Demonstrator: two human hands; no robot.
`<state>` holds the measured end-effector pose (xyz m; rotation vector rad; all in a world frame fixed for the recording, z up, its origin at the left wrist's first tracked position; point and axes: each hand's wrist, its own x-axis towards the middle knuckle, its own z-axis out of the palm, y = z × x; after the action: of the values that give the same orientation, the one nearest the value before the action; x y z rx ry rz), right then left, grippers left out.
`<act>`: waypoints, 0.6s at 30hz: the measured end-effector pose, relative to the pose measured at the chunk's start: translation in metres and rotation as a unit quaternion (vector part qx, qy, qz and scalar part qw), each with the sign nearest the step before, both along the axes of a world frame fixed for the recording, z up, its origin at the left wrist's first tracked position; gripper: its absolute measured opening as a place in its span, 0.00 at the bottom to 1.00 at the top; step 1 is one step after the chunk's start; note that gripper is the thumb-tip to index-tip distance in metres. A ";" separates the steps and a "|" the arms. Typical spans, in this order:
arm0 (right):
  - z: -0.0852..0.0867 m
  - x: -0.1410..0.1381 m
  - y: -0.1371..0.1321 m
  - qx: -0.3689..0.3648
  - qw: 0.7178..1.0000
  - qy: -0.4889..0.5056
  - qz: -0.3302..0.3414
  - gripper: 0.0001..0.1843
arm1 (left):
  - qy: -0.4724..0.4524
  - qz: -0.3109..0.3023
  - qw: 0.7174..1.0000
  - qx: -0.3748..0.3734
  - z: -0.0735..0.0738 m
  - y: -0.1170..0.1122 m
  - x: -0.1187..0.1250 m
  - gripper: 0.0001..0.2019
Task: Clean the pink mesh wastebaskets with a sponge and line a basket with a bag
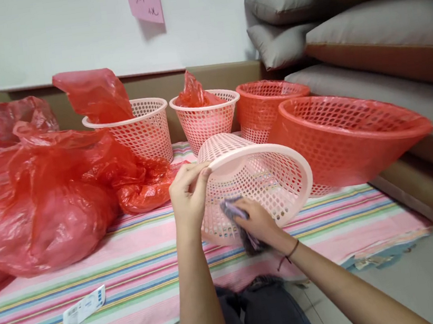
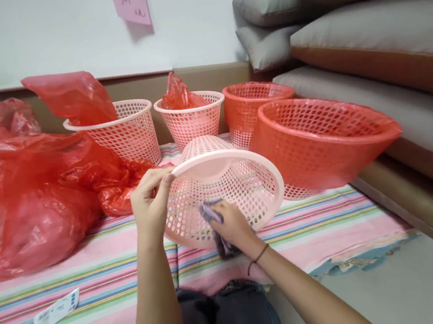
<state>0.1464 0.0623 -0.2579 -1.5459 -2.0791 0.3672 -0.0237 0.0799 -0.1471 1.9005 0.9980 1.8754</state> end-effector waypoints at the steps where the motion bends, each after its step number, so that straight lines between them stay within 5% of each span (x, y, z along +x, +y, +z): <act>1: 0.007 0.002 0.017 0.011 1.000 0.001 -0.023 0.20 | -0.007 0.006 1.000 0.006 0.000 0.001 0.000 0.07; 5: 0.019 0.000 0.089 0.017 0.995 -0.024 -0.092 0.24 | -0.012 0.035 0.999 0.028 0.000 0.002 0.000 0.06; 10: -0.004 -0.015 0.135 -0.047 0.990 -0.072 -0.113 0.21 | 0.021 0.043 0.999 0.019 -0.001 0.000 0.001 0.07; 14: -0.015 -0.019 0.129 -0.062 0.987 -0.100 -0.113 0.23 | 0.070 0.062 0.995 0.027 -0.001 0.001 0.002 0.08; 18: -0.015 -0.014 0.075 -0.065 0.990 -0.112 -0.064 0.22 | 0.089 0.074 0.993 0.037 -0.002 0.001 0.003 0.08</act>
<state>0.1323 0.1377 -0.2726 -1.8623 -2.1448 0.2990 -0.0205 0.0809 -0.1489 2.1203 1.1672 1.8715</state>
